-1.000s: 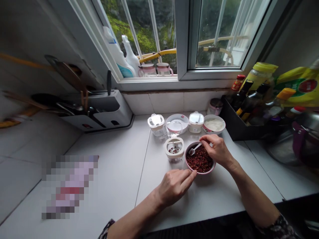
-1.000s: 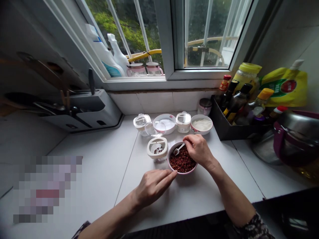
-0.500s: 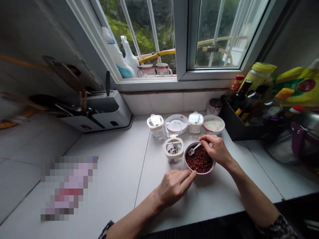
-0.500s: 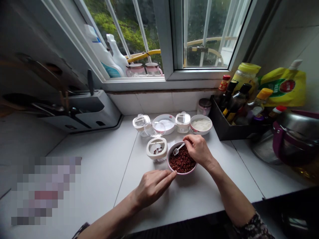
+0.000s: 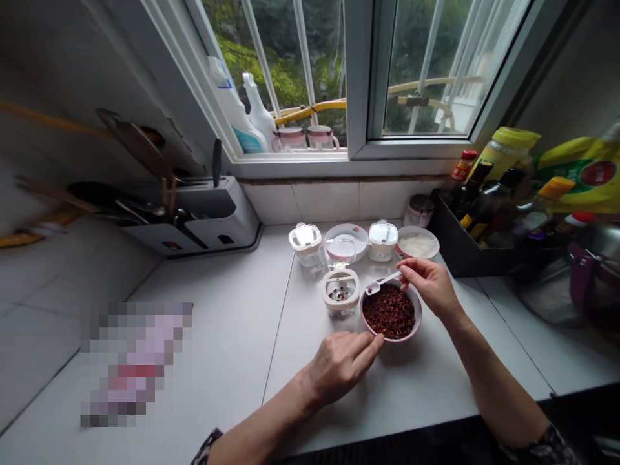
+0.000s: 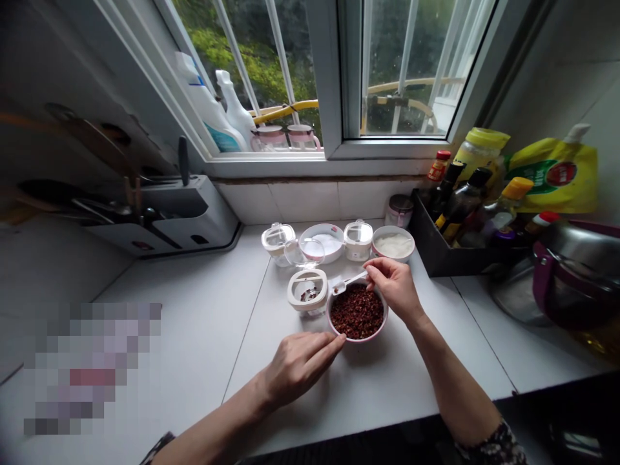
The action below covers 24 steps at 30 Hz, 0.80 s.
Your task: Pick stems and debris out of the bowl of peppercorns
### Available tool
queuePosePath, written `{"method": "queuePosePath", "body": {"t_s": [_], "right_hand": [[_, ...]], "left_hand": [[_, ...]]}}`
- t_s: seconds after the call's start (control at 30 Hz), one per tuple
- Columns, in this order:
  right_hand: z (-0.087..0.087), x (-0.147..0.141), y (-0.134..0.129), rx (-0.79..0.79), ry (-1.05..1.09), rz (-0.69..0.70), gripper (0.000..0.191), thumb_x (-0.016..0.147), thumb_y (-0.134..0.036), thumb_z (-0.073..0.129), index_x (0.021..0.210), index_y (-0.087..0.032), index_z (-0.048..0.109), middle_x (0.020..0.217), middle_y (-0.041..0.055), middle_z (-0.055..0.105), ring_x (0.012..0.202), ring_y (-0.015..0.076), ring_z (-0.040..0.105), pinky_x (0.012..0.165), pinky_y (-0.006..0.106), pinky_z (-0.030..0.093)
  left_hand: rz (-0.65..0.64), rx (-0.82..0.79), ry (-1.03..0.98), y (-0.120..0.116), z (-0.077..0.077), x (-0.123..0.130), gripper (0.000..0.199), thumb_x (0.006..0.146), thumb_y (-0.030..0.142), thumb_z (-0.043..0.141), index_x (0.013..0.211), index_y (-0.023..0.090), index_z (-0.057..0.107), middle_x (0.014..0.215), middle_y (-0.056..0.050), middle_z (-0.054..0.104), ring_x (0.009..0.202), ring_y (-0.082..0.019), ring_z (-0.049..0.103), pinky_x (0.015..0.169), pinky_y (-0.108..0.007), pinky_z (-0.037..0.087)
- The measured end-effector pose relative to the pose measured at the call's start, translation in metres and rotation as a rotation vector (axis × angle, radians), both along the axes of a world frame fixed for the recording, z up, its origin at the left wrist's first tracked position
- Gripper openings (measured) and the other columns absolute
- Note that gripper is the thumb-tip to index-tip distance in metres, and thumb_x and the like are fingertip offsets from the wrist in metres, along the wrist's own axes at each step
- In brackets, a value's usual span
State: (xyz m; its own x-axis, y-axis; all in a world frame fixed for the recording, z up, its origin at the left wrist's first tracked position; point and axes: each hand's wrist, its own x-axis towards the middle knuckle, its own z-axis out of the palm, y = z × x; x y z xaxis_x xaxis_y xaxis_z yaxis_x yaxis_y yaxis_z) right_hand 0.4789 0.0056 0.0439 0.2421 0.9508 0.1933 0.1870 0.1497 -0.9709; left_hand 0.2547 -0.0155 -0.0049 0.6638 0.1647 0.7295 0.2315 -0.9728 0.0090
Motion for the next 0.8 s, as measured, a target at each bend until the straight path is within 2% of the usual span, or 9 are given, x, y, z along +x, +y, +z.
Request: {"method": "queuePosePath", "body": {"t_s": [0.2,0.27,0.37,0.43,0.53,0.63,0.7,0.8], "right_hand": [[0.000,-0.029,-0.014,0.168,-0.138,-0.109,0.018,0.086,-0.034,0.063,0.090,-0.018,0.070,0.070,0.0039,0.071,0.058,0.0159,0.066,0.059,0.029,0.056],[-0.003,-0.038,-0.018,0.320,-0.323,-0.119,0.012,0.089,-0.026,0.059,0.092,-0.021,0.070,0.078,0.0047,0.074,0.069,0.0180,0.069,0.076,0.036,0.058],[-0.008,-0.044,-0.022,0.563,-0.621,0.018,0.020,0.090,-0.014,0.053,0.096,-0.023,0.070,0.086,0.0043,0.076,0.077,0.0183,0.071,0.099,0.046,0.048],[-0.010,-0.043,-0.022,0.623,-0.750,0.109,0.027,0.089,-0.010,0.049,0.101,-0.023,0.069,0.089,0.0045,0.076,0.080,0.0179,0.071,0.103,0.048,0.044],[-0.007,-0.038,-0.022,0.606,-0.782,0.101,0.030,0.088,-0.010,0.047,0.102,-0.024,0.068,0.090,0.0044,0.075,0.080,0.0184,0.071,0.103,0.049,0.043],[0.002,-0.028,-0.022,0.547,-0.695,-0.026,0.022,0.089,-0.014,0.050,0.094,-0.023,0.069,0.083,0.0041,0.074,0.078,0.0201,0.069,0.097,0.046,0.048],[0.007,-0.020,-0.020,0.457,-0.646,-0.103,0.017,0.088,-0.017,0.052,0.087,-0.023,0.068,0.080,0.0047,0.073,0.080,0.0216,0.067,0.087,0.041,0.052],[0.010,-0.006,-0.015,0.299,-0.659,-0.087,0.016,0.085,-0.016,0.053,0.080,-0.022,0.067,0.078,0.0046,0.072,0.079,0.0216,0.066,0.078,0.036,0.052]], "left_hand": [[0.024,0.005,0.017,0.000,-0.001,0.000,0.019,0.097,0.008,0.045,0.108,0.007,0.060,0.071,-0.005,0.064,0.055,-0.011,0.059,0.048,-0.020,0.047],[0.026,0.012,0.021,0.000,0.000,-0.001,0.019,0.097,0.008,0.044,0.107,0.007,0.060,0.070,-0.004,0.064,0.054,-0.011,0.058,0.047,-0.020,0.046],[0.020,0.021,0.019,0.000,0.001,-0.001,0.019,0.096,0.007,0.044,0.108,0.006,0.059,0.069,-0.003,0.064,0.052,-0.012,0.057,0.045,-0.022,0.045],[0.022,0.022,0.019,0.000,0.001,-0.001,0.020,0.096,0.007,0.045,0.110,0.006,0.058,0.070,-0.003,0.063,0.053,-0.012,0.057,0.045,-0.022,0.045],[0.032,0.015,0.022,0.000,0.000,-0.001,0.020,0.096,0.008,0.045,0.111,0.008,0.058,0.071,-0.004,0.064,0.056,-0.012,0.059,0.049,-0.021,0.047],[0.026,0.001,0.027,0.000,-0.001,-0.002,0.020,0.096,0.008,0.045,0.112,0.008,0.058,0.071,-0.004,0.065,0.057,-0.012,0.060,0.051,-0.021,0.048],[0.017,-0.004,0.026,0.000,-0.001,-0.002,0.021,0.096,0.007,0.045,0.112,0.007,0.058,0.072,-0.005,0.065,0.056,-0.012,0.060,0.050,-0.021,0.048],[0.013,-0.012,0.023,0.000,-0.001,-0.002,0.021,0.096,0.008,0.045,0.112,0.007,0.058,0.074,-0.006,0.066,0.057,-0.012,0.060,0.050,-0.021,0.049]]}}
